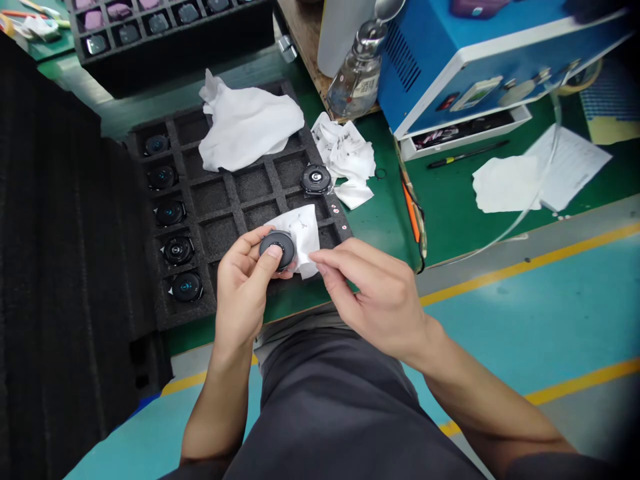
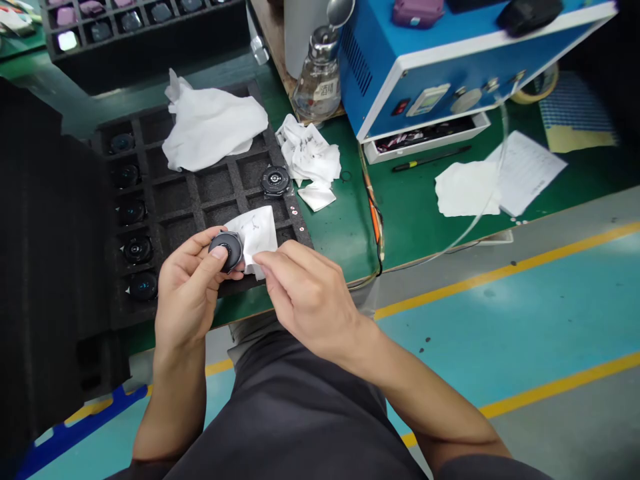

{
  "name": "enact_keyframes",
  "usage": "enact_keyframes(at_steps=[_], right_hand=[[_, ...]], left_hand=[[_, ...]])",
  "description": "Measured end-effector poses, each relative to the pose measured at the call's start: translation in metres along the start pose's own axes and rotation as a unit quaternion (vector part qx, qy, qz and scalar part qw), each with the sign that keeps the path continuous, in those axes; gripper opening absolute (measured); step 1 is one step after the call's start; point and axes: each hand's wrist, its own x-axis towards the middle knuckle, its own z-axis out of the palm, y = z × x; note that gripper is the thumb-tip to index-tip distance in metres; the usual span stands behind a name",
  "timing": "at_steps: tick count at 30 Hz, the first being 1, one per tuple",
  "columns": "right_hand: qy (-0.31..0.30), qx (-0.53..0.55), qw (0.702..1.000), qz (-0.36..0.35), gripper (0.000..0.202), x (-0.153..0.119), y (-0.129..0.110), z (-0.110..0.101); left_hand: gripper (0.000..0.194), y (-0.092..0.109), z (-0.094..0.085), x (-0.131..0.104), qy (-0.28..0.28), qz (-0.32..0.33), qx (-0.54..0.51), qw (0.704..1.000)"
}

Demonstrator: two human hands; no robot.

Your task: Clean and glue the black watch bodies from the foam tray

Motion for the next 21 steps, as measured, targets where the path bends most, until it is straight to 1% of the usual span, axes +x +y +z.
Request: enact_keyframes(at_steps=[5, 13, 18, 21], right_hand=[[-0.015, 0.015, 1.000, 0.013, 0.024, 0.000, 0.005, 0.001], [-0.020, 0.030, 0.999, 0.024, 0.022, 0.000, 0.007, -0.002], [-0.007, 0.006, 1.000, 0.012, 0.020, 0.002, 0.009, -0.001], [-0.016, -0.021, 1.000, 0.013, 0.020, 0.005, 0.010, -0.001]], left_hand=[[0.032, -0.002, 0.001, -0.001, -0.010, 0.012, 0.005, 1.000], [0.028, -0.005, 0.002, -0.001, -0.020, 0.029, 0.011, 0.999], [0.028, -0.009, 0.000, -0.001, -0.039, 0.050, 0.025, 0.998], [0.028, -0.010, 0.000, -0.002, -0.040, 0.062, 0.040, 0.996]])
